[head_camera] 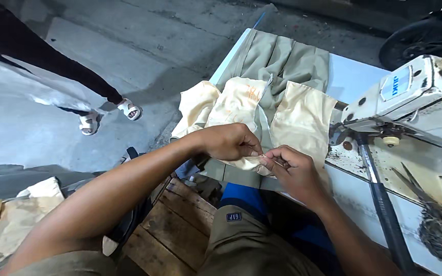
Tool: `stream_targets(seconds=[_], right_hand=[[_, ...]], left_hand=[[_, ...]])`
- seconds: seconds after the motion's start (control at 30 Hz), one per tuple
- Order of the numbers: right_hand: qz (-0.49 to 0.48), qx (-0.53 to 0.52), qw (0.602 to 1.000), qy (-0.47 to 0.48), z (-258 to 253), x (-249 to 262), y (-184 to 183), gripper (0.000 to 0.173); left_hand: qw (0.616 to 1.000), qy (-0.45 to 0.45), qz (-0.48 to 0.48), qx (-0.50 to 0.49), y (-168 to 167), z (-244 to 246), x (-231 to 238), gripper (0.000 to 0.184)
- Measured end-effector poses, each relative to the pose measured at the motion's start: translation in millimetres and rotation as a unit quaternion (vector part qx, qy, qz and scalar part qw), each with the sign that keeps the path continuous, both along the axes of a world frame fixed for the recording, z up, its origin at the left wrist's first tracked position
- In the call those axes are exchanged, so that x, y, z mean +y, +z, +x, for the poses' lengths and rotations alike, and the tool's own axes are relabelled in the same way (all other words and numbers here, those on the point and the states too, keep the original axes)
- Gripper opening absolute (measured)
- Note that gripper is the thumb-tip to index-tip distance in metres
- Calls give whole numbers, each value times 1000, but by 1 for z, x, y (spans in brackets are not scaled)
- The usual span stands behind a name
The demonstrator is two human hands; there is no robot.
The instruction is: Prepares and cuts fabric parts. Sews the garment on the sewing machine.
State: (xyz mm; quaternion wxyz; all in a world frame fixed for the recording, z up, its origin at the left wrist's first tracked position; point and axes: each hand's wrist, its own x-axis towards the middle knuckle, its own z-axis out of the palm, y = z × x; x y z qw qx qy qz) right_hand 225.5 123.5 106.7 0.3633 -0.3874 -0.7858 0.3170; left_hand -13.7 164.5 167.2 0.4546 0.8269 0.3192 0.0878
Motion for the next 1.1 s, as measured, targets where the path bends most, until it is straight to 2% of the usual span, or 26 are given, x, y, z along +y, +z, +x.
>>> stream_targets(seconds=[0.13,0.27,0.37,0.57,0.7,0.83,0.97,1.03,1.1], right_hand=[[-53,12,998,8,1,7,1,23],[-130,-5,991,15,0,11,6,22],[-181,-21,983,14,1,15,3,21],[-182,-35,983,12,1,17,1,23],[-150,-56,987,4,0,17,3,24],[-87,-104,991,-2,-2,15,-6,28],[76,-158,984,-36,-6,4,-12,24],[165,-140,975,-51,-6,-6,-10,18],[202,-119,971,-45,-6,-18,-10,16]], left_hand=[[997,40,-60,-38,-5,-1,-3,20],[992,101,-77,11,-8,4,-7,14],[989,116,-88,22,-19,5,-6,16],[989,119,-86,29,-22,6,-5,20],[984,143,-99,24,-22,8,-7,19],[977,169,-102,85,-24,15,-11,15],[969,175,-109,139,-31,22,-12,21],[965,172,-108,164,-31,24,-10,22],[962,172,-109,183,-30,27,-8,20]])
